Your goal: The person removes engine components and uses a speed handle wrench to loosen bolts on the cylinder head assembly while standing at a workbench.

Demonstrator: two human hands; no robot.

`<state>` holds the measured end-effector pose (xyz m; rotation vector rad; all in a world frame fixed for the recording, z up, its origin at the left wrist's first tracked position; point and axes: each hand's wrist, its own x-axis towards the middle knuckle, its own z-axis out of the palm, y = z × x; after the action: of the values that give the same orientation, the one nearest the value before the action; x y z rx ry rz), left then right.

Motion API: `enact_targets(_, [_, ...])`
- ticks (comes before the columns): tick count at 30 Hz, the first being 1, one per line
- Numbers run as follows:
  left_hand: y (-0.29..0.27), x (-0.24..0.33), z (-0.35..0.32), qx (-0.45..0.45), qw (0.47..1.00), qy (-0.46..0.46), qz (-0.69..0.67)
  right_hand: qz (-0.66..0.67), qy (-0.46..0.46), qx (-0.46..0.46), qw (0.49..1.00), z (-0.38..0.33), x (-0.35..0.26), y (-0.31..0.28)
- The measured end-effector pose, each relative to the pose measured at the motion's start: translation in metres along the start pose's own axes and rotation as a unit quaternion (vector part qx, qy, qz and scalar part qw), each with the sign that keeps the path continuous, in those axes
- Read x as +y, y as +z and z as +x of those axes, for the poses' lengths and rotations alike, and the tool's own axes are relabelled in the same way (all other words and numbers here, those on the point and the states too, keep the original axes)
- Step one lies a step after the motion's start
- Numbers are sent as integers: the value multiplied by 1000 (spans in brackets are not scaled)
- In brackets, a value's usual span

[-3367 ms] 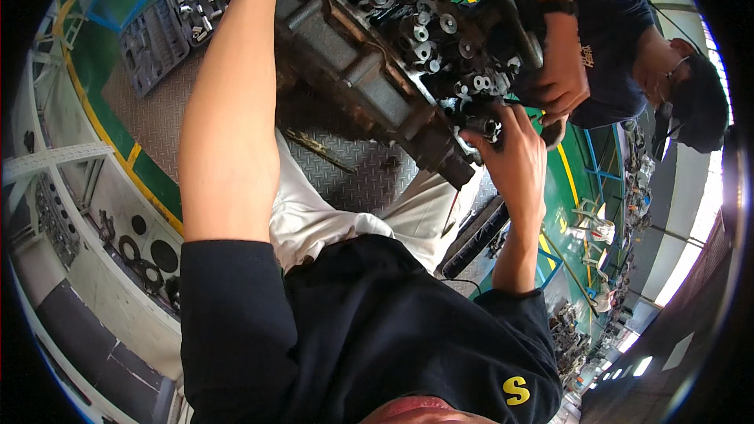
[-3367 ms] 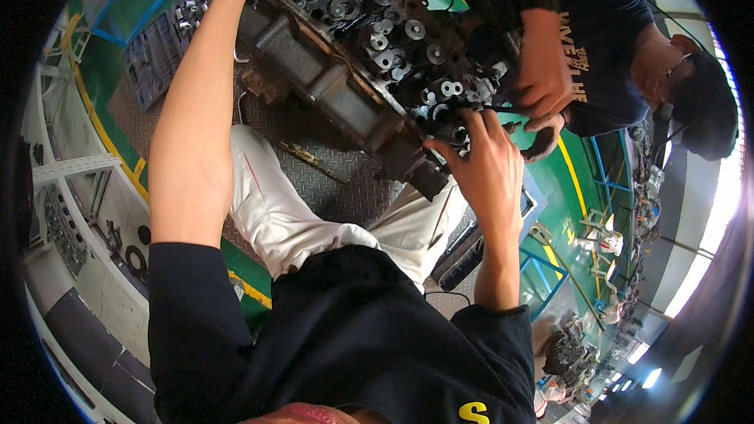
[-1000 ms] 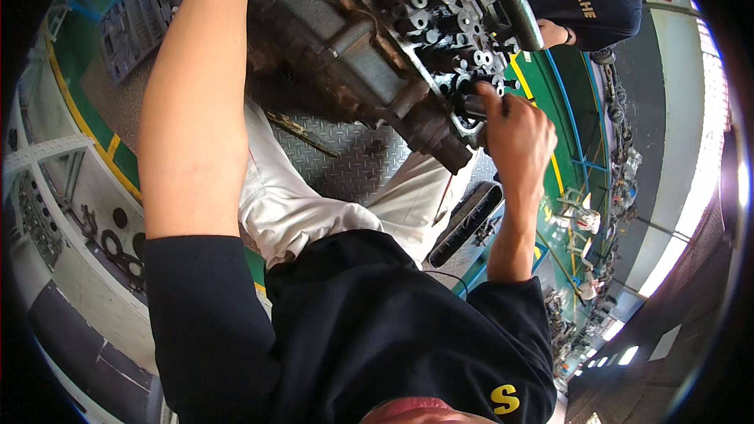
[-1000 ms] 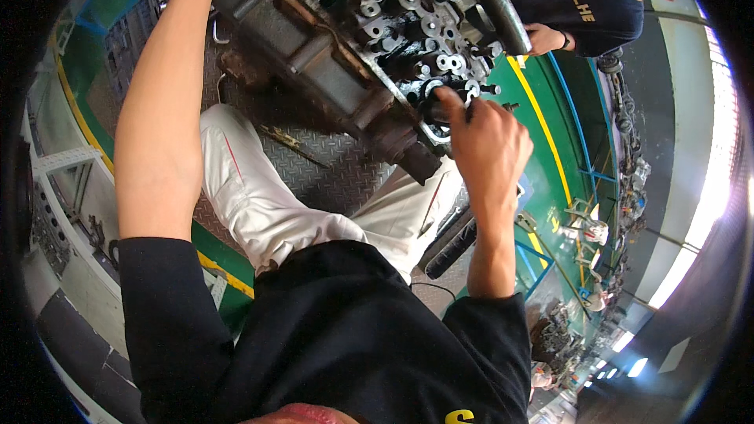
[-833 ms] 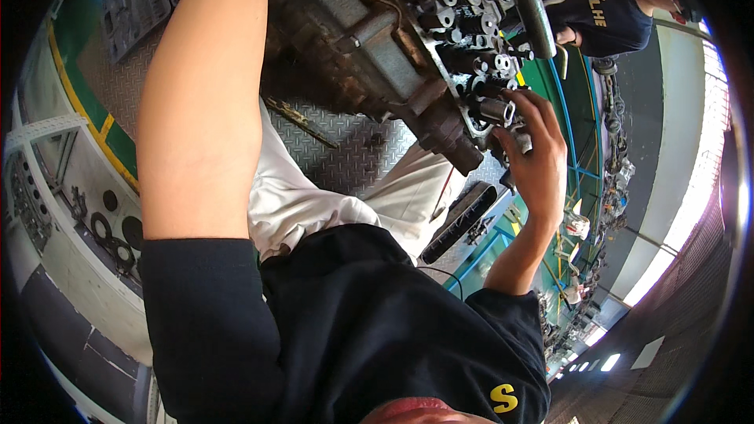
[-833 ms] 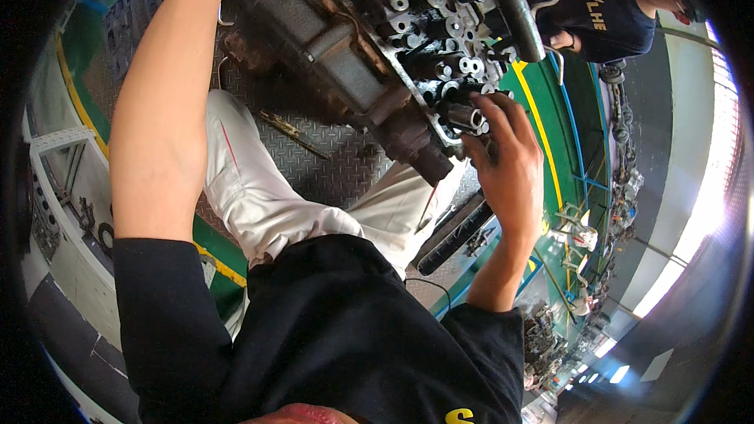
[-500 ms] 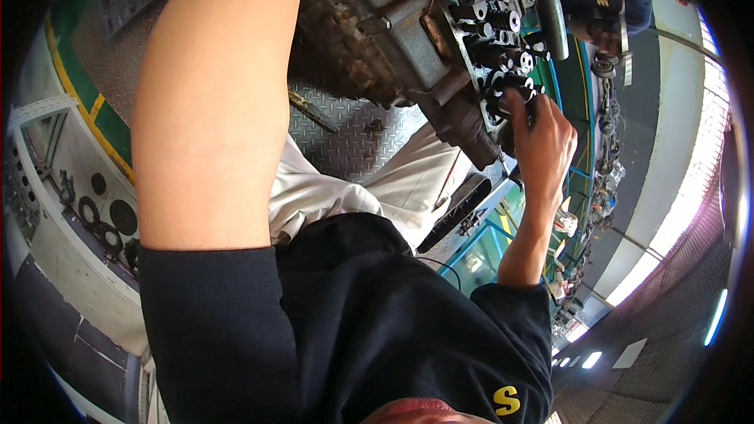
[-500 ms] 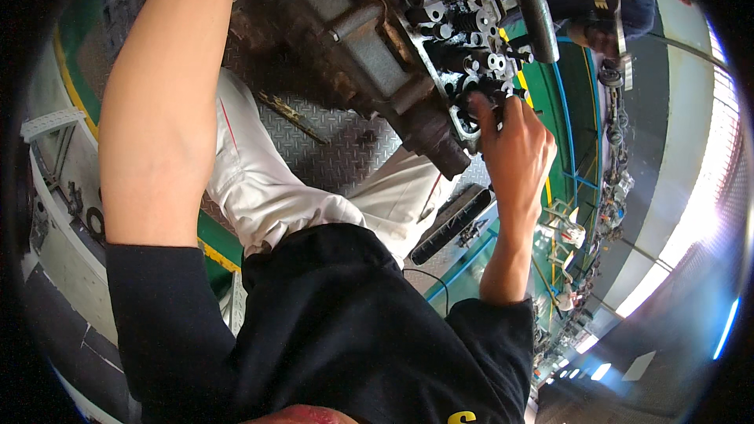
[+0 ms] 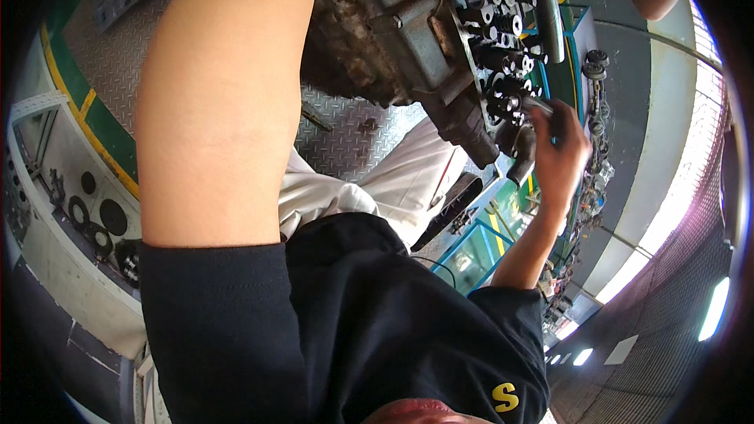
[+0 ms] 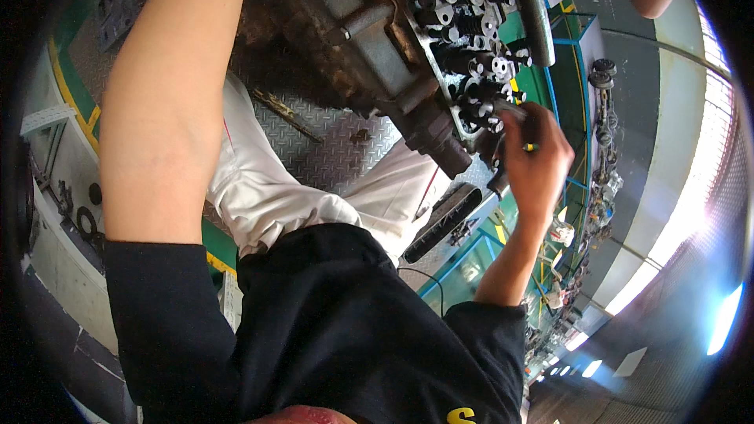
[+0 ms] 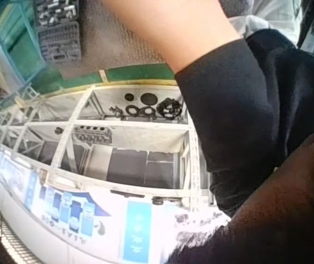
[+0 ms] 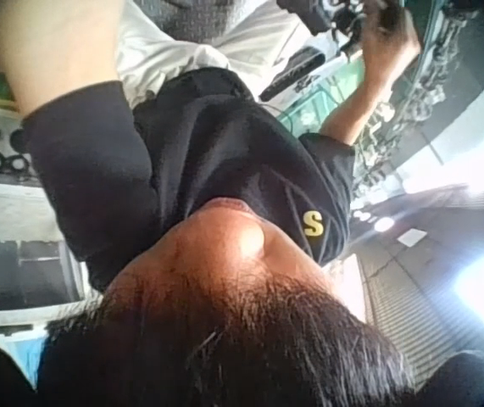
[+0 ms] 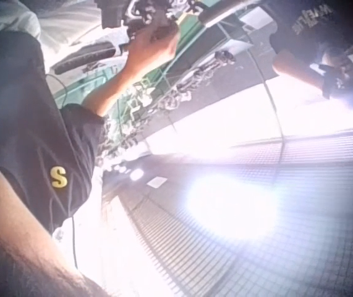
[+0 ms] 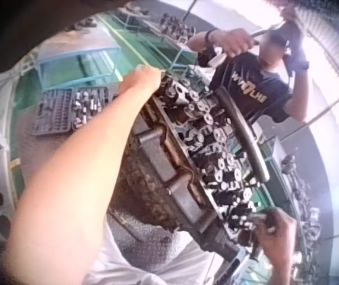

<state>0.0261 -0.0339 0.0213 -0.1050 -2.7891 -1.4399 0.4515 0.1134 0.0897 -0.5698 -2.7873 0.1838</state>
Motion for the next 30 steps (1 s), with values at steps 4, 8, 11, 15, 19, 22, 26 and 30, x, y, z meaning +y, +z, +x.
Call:
enact_targets(4, [-15,6,-18,28,999,-16,-27,97,88,68,989,-8,15,-23])
enact_targets(8, [-20,15,-32,-8,999,-4,-30,578,240,-34,779,-25,23,-16])
enact_targets(11, [-9,9,-25,56,998,-11,-38,825,291,-25,484,-25,-8,-7])
enact_targets(15, [-1,1,-3,1,998,45,45,451,174,-151,862,-22,6,-10])
enact_targets(19, [4,-7,-2,33,998,11,53,-49,-129,-132,982,6,-13,-1])
enact_targets(22, [7,-7,3,32,996,30,72,-63,-175,-166,969,13,1,4])
enact_targets(26, [10,-7,3,53,995,45,70,-105,-222,-154,957,18,9,8])
enact_targets(30, [6,-8,4,51,996,28,62,-127,-274,-130,944,20,9,10])
